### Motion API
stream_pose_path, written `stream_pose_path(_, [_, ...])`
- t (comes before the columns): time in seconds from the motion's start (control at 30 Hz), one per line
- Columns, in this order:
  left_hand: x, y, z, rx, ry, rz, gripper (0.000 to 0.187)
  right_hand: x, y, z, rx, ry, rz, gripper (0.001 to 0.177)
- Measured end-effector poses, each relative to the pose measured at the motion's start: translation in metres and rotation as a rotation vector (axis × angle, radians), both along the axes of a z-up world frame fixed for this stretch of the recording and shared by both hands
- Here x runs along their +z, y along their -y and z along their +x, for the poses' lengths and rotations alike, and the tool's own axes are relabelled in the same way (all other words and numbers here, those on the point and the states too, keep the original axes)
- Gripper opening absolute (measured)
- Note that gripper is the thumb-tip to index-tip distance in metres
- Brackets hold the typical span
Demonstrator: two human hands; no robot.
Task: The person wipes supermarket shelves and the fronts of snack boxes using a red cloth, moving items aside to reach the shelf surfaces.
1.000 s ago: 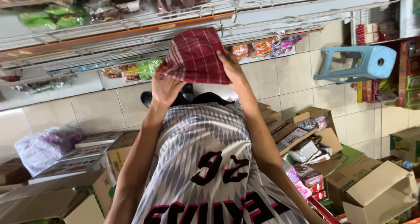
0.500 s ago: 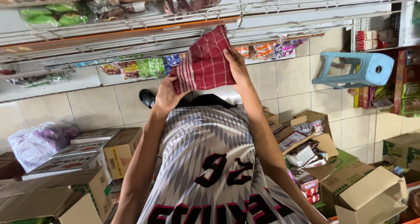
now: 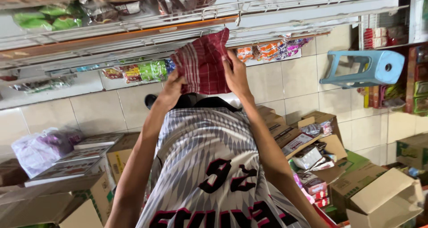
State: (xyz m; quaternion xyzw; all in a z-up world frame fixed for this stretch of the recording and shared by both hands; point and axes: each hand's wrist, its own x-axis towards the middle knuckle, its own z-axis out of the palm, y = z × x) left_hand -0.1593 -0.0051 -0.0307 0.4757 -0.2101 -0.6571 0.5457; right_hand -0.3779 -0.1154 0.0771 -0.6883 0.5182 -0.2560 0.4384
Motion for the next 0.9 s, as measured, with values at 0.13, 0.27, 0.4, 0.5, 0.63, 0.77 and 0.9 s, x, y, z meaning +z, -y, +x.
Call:
stream_pose_path(0.13, [0.049,0.016,-0.035,-0.078,-0.023,0.017,0.05,0.013,-0.019,0.02,0.073,-0.318,0.364,0.054])
stream_pose_path(0.27, [0.09,0.03,-0.053,0.033,-0.313,0.106,0.06,-0.019,-0.015,0.02,0.334,0.416,-0.064,0.055])
stream_pose_path(0.4, [0.083,0.031,-0.052,0.002,-0.22,0.082,0.059,-0.049,-0.015,-0.013,0.119,0.447,0.085,0.053])
stream_pose_path(0.5, [0.06,0.029,-0.051,-0.002,-0.216,0.03,0.064,-0.072,0.001,-0.041,-0.194,0.245,-0.189,0.038])
stream_pose_path(0.63, [0.037,0.026,-0.042,-0.026,-0.379,0.293,0.051,-0.076,0.009,-0.07,-0.182,0.384,0.003,0.033])
stream_pose_path(0.77, [0.052,0.03,-0.055,-0.163,-0.386,0.497,0.058,-0.056,-0.017,-0.071,-0.224,0.348,0.653,0.068])
stream_pose_path(0.9, [0.073,0.033,-0.059,-0.521,-0.093,0.534,0.067,-0.115,-0.019,-0.079,-0.403,0.423,0.458,0.075])
